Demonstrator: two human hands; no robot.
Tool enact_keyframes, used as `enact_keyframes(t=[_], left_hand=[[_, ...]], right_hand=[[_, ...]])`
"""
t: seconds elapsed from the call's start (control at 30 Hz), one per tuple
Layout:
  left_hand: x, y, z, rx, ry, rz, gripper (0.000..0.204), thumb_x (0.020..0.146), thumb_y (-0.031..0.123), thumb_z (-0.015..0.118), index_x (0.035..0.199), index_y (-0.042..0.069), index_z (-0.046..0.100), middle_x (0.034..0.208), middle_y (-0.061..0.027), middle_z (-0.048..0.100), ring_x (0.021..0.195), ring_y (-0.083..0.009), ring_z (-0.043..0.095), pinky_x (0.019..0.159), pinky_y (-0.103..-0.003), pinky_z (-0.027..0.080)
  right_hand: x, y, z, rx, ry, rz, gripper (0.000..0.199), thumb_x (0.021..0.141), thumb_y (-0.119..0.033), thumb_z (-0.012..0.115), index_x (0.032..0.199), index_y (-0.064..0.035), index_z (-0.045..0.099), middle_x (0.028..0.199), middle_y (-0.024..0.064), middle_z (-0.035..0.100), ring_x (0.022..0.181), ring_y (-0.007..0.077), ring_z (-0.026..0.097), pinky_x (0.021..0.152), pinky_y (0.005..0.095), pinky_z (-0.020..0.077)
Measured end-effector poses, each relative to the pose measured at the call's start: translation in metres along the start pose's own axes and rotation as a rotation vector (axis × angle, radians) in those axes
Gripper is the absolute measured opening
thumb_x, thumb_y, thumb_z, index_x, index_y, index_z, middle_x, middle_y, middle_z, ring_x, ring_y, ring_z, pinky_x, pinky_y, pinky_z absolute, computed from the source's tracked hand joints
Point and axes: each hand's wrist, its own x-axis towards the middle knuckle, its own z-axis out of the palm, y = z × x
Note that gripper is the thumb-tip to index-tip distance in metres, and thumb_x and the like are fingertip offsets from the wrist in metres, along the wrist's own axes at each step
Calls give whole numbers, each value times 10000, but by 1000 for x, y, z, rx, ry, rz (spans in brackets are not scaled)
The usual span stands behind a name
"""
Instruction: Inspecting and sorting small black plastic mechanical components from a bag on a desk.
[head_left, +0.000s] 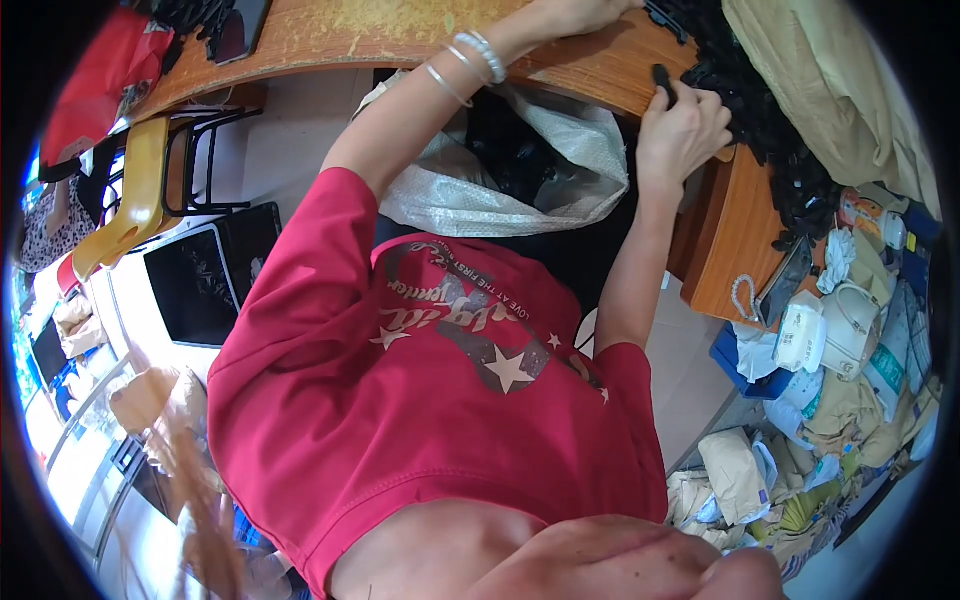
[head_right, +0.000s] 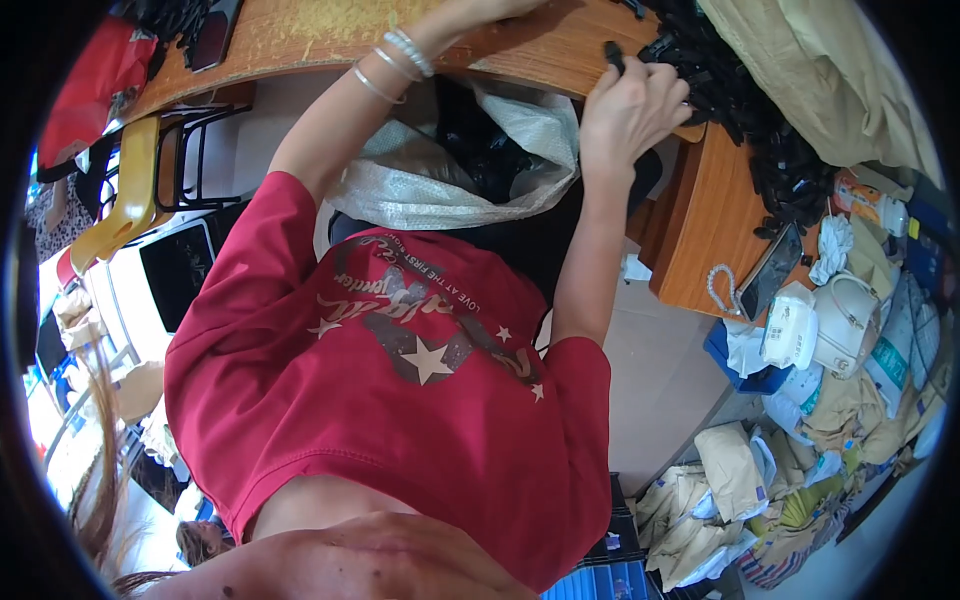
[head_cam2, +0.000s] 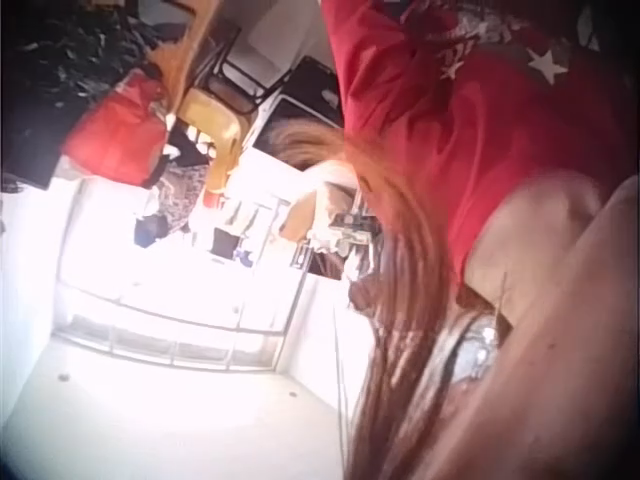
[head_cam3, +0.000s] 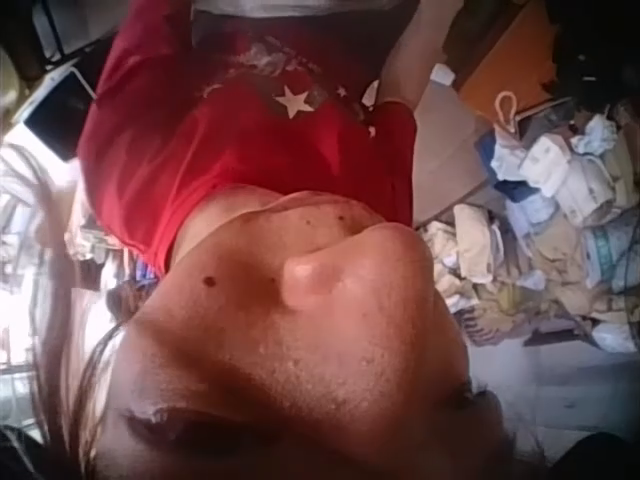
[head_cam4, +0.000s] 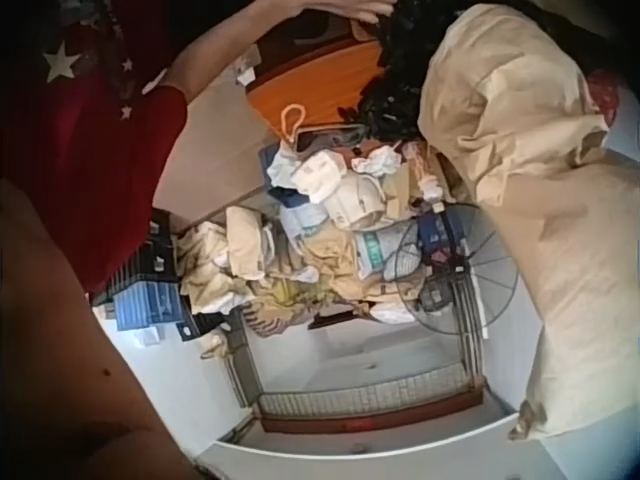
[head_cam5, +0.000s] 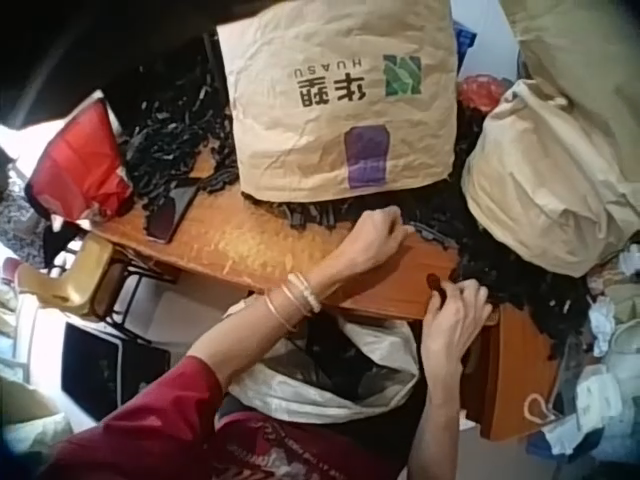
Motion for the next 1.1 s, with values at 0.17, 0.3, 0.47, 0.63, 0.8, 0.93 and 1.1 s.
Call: enact_keyframes(t=[0.17,0.3,0.47,0.63,0.8,0.93,1.1], left_hand=[[8,-8,0,496,-123,249,118,777,46,617,875,-5,576,926,-217,546,704,-392,593,607,-462,484],[-12,2,-4,320,-68,410,146,801,72,623,893,-14,549,870,-205,553,681,-402,580,586,-422,486],[-43,12,-33,-533,-120,-281,269,911,183,607,1011,-55,531,711,-92,601,658,-175,594,579,-314,468],[-64,30,-41,-420,-15,152,404,901,234,638,1181,-39,535,705,-30,586,492,-87,502,456,-241,396],[-66,80,-71,-164,-381,-190,251,936,242,585,926,17,695,637,-12,588,436,-63,462,418,-233,368],[-70,77,-71,-331,-402,-331,392,905,312,626,738,-39,672,517,-67,564,444,-95,508,410,-281,381],[-86,107,-74,426,-264,246,300,805,202,693,958,-48,629,700,-266,590,725,-463,555,588,-417,480]], right_hand=[[-8,-10,7,51,-30,-30,199,810,-119,660,970,-2,661,929,113,581,908,267,504,763,390,353],[-14,-1,4,113,-60,23,198,832,-129,644,989,-9,661,899,110,586,898,278,504,806,401,375],[-8,-3,-3,1036,-95,364,174,864,-62,651,1025,5,655,842,57,633,685,108,596,583,233,458],[0,-12,-26,1350,-146,220,219,842,-7,662,1059,-15,691,947,80,663,735,100,623,643,197,495],[-4,-22,-44,1267,-278,125,256,806,36,676,1059,-1,688,979,86,659,795,120,639,688,226,526],[-10,-34,-40,1238,-102,53,240,790,49,687,1023,-3,700,958,70,642,798,119,634,666,220,524],[-17,-35,-45,1075,-2,22,251,763,67,702,1006,3,700,929,64,611,823,121,623,668,227,549]])
